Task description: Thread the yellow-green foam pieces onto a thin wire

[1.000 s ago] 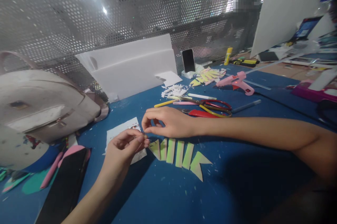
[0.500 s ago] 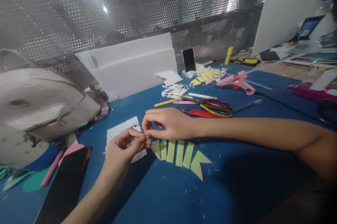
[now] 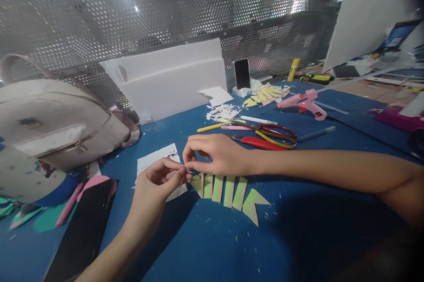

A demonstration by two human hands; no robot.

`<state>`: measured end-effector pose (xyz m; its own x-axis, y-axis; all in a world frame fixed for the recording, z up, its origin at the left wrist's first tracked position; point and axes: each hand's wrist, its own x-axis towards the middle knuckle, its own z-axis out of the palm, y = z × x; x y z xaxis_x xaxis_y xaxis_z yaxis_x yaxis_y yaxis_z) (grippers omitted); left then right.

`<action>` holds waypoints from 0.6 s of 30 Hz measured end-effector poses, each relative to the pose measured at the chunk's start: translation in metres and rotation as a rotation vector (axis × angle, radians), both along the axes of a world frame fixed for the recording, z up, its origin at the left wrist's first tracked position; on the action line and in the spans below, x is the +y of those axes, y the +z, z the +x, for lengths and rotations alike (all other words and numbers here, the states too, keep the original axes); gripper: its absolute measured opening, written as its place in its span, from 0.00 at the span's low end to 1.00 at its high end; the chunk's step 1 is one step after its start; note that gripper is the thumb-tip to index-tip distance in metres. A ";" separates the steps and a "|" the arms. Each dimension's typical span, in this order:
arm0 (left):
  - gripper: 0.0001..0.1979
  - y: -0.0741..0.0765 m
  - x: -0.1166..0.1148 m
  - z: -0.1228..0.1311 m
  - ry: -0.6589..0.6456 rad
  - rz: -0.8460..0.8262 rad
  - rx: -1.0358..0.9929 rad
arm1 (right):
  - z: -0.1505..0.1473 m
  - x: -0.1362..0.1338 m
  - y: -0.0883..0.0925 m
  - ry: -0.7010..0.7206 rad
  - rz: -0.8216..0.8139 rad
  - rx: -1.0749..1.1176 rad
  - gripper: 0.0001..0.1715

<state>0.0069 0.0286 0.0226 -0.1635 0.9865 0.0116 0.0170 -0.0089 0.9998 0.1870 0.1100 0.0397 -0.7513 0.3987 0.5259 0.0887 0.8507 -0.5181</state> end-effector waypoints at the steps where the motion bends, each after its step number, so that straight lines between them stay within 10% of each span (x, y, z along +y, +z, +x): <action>1: 0.09 0.001 0.000 0.000 0.005 0.022 0.020 | 0.000 0.001 0.001 0.006 -0.052 -0.004 0.04; 10: 0.05 0.008 -0.003 -0.001 -0.065 0.153 0.163 | -0.001 0.012 0.007 0.174 -0.649 -0.101 0.07; 18: 0.04 0.009 -0.007 0.004 -0.063 0.171 0.185 | 0.001 0.016 0.006 0.228 -0.768 -0.143 0.14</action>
